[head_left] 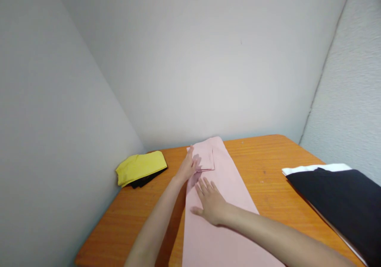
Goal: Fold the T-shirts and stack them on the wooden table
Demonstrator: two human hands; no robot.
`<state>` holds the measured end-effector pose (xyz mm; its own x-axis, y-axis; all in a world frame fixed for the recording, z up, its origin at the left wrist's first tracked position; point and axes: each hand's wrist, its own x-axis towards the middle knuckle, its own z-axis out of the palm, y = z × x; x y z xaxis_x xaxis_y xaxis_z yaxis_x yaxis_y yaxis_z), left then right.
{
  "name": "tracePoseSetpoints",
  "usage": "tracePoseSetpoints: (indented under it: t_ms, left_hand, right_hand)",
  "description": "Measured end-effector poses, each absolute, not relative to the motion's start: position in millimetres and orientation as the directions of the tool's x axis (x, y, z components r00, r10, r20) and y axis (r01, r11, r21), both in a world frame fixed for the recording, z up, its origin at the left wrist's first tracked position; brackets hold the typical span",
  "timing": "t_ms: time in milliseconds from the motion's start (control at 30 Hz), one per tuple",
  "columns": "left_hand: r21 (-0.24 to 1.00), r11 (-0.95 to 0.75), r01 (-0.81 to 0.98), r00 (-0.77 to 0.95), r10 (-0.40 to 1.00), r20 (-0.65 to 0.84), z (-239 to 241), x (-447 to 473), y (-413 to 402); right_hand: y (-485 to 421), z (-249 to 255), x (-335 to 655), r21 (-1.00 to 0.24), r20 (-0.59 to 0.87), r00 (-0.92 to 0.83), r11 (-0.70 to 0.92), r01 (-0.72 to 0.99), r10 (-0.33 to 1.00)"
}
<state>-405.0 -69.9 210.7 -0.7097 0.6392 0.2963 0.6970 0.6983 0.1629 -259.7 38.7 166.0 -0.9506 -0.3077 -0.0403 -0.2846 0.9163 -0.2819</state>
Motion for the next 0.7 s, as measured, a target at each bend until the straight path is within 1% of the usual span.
tracePoseSetpoints:
  t_ms: [100,200,267,333,400,433,467,533,567,600,633,667,700]
  left_hand:
    - [0.205,0.709,0.675,-0.737,0.634,0.235,186,-407,-75]
    - [0.209,0.688,0.694,-0.718,0.680,0.145,167,-402,-71]
    - [0.207,0.681,0.702,-0.709,0.696,0.114,162,-398,-67]
    - [0.210,0.679,0.703,-0.707,0.700,0.103,164,-396,-64]
    - [0.220,0.675,0.705,-0.705,0.701,0.106,172,-391,-67]
    - [0.224,0.674,0.704,-0.705,0.700,0.111,178,-386,-71]
    - [0.232,0.673,0.702,-0.708,0.694,0.129,184,-377,-77]
    - [0.283,0.661,0.694,-0.718,0.665,0.206,196,-345,-98]
    - [0.342,0.644,0.684,-0.728,0.631,0.268,202,-322,-113]
    - [0.429,0.607,0.670,-0.740,0.593,0.317,206,-294,-132]
    - [0.528,0.573,0.627,-0.772,0.549,0.321,208,-264,-152]
    - [0.637,0.546,0.545,-0.815,0.525,0.247,207,-232,-174]
    - [0.729,0.534,0.428,-0.841,0.530,0.105,204,-201,-197]
  right_hand:
    - [38,161,-208,-0.339,0.023,-0.898,0.842,-0.421,-0.440]
    - [34,167,-172,-0.421,0.018,-0.852,0.769,-0.481,-0.523]
    - [29,177,-153,-0.490,0.040,-0.805,0.690,-0.532,-0.592]
    - [26,188,-135,-0.569,0.092,-0.725,0.561,-0.601,-0.682]
    - [31,201,-117,-0.656,0.125,-0.614,0.399,-0.641,-0.779]
    - [37,207,-107,-0.707,0.116,-0.563,0.330,-0.625,-0.818]
    - [47,212,-96,-0.770,0.091,-0.540,0.285,-0.571,-0.837]
    - [74,217,-71,-0.880,0.000,-0.574,0.272,-0.388,-0.819]
    - [91,216,-57,-0.914,-0.057,-0.621,0.291,-0.284,-0.782]
    - [109,214,-42,-0.931,-0.117,-0.688,0.320,-0.175,-0.717]
    - [127,211,-26,-0.934,-0.181,-0.759,0.351,-0.066,-0.626]
    - [144,206,-10,-0.924,-0.246,-0.823,0.381,0.039,-0.512]
    - [159,200,4,-0.903,-0.307,-0.874,0.405,0.143,-0.377]
